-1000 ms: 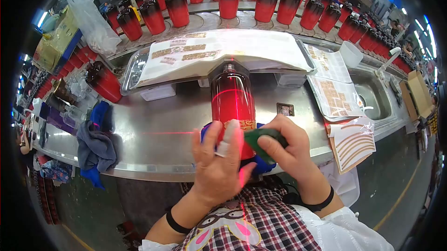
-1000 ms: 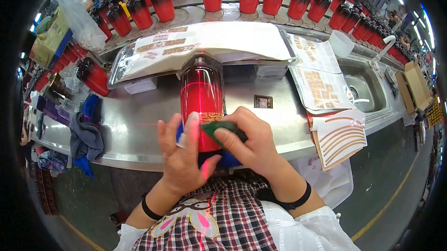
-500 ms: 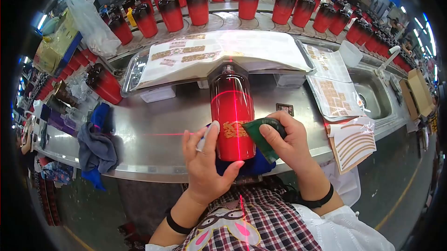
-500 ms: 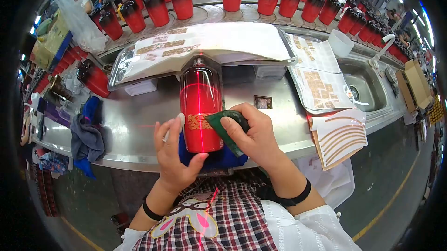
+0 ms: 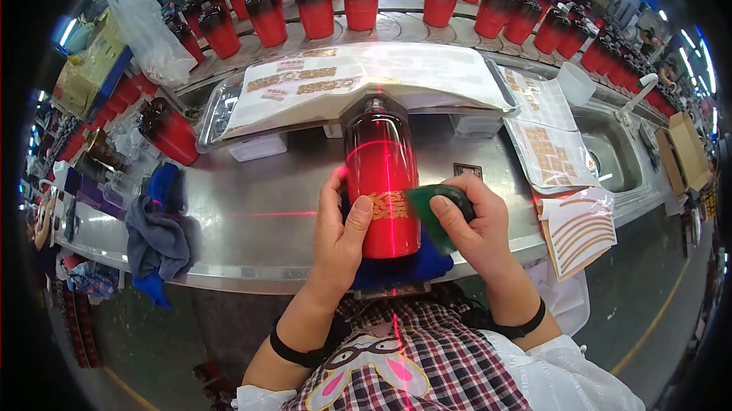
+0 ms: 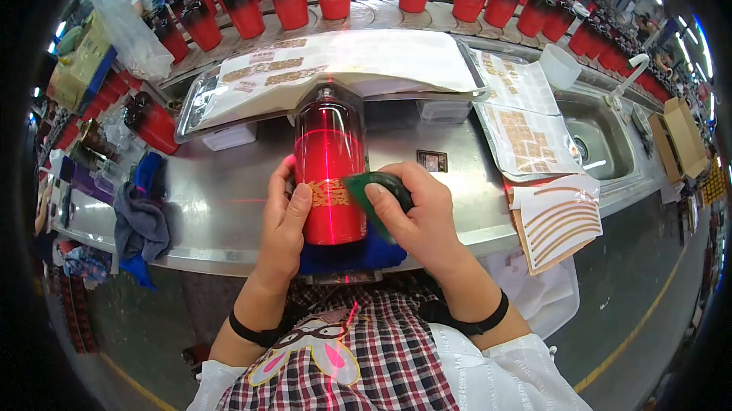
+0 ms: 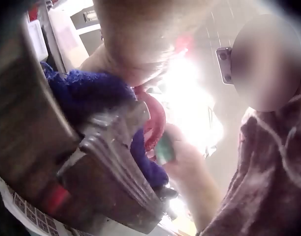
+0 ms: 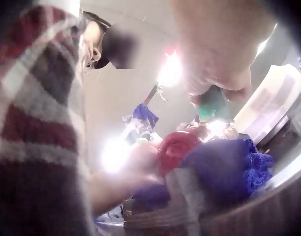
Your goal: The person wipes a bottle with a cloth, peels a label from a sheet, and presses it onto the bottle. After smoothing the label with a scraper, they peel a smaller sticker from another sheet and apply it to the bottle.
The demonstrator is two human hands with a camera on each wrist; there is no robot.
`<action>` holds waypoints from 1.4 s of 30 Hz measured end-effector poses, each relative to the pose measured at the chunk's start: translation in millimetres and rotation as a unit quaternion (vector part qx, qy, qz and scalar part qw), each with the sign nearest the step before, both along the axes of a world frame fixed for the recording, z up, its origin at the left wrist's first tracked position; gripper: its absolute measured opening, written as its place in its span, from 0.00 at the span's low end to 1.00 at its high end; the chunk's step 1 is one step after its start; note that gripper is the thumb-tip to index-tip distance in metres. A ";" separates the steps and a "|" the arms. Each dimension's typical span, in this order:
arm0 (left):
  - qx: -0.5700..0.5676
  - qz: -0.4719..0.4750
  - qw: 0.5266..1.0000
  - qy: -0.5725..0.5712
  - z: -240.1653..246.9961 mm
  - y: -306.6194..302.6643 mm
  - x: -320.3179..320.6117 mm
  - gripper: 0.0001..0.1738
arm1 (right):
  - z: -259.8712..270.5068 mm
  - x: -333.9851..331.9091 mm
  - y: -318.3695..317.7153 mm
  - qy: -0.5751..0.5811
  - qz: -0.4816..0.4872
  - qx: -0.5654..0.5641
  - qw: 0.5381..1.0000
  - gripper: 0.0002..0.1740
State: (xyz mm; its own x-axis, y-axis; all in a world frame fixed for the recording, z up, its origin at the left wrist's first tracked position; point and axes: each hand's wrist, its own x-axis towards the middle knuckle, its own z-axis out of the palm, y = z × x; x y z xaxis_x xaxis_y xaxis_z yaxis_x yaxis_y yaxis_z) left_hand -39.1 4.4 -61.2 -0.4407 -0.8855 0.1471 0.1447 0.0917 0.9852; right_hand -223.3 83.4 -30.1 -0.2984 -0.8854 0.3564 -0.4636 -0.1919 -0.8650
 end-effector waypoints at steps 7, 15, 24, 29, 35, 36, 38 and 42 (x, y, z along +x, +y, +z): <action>0.028 0.017 0.998 0.058 -2.1 2.9 2.5 0.36 | 31.8 18.8 -4.5 0.185 0.124 -0.134 0.966 0.16; -0.270 0.010 0.937 -0.221 -16.5 9.2 28.7 0.60 | 29.6 23.1 -0.2 0.246 0.147 -0.172 0.943 0.19; -0.404 0.027 0.854 -0.328 2.5 5.5 32.7 0.64 | 37.9 24.9 -2.6 0.204 0.127 -0.123 0.963 0.18; -0.440 0.066 0.820 -0.362 22.0 10.9 29.8 0.61 | 42.0 25.3 -2.8 0.175 0.081 -0.070 0.979 0.14; -0.476 0.090 0.790 -0.376 24.7 13.5 25.4 0.59 | 35.4 24.1 -8.7 0.209 -0.002 -0.075 0.975 0.09; -0.475 0.094 0.792 -0.371 23.1 13.9 24.6 0.58 | 36.7 30.7 -8.9 0.244 0.031 -0.088 0.965 0.10; -0.473 0.095 0.796 -0.366 20.7 14.2 23.0 0.58 | 43.3 32.1 -6.6 0.239 0.083 -0.084 0.964 0.11; -0.456 0.089 0.804 -0.371 22.8 18.1 24.0 0.57 | 46.4 18.0 -5.2 0.165 0.060 -0.055 0.983 0.12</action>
State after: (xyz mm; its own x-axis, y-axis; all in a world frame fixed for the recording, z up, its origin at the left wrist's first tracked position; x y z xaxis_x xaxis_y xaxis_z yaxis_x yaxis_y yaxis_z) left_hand -15.1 22.5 -38.3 -0.5858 -0.6171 0.5253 -0.5474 0.7793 0.3051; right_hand -205.3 78.2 16.3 -0.0454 -0.8576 0.5124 -0.6841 -0.3471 -0.6415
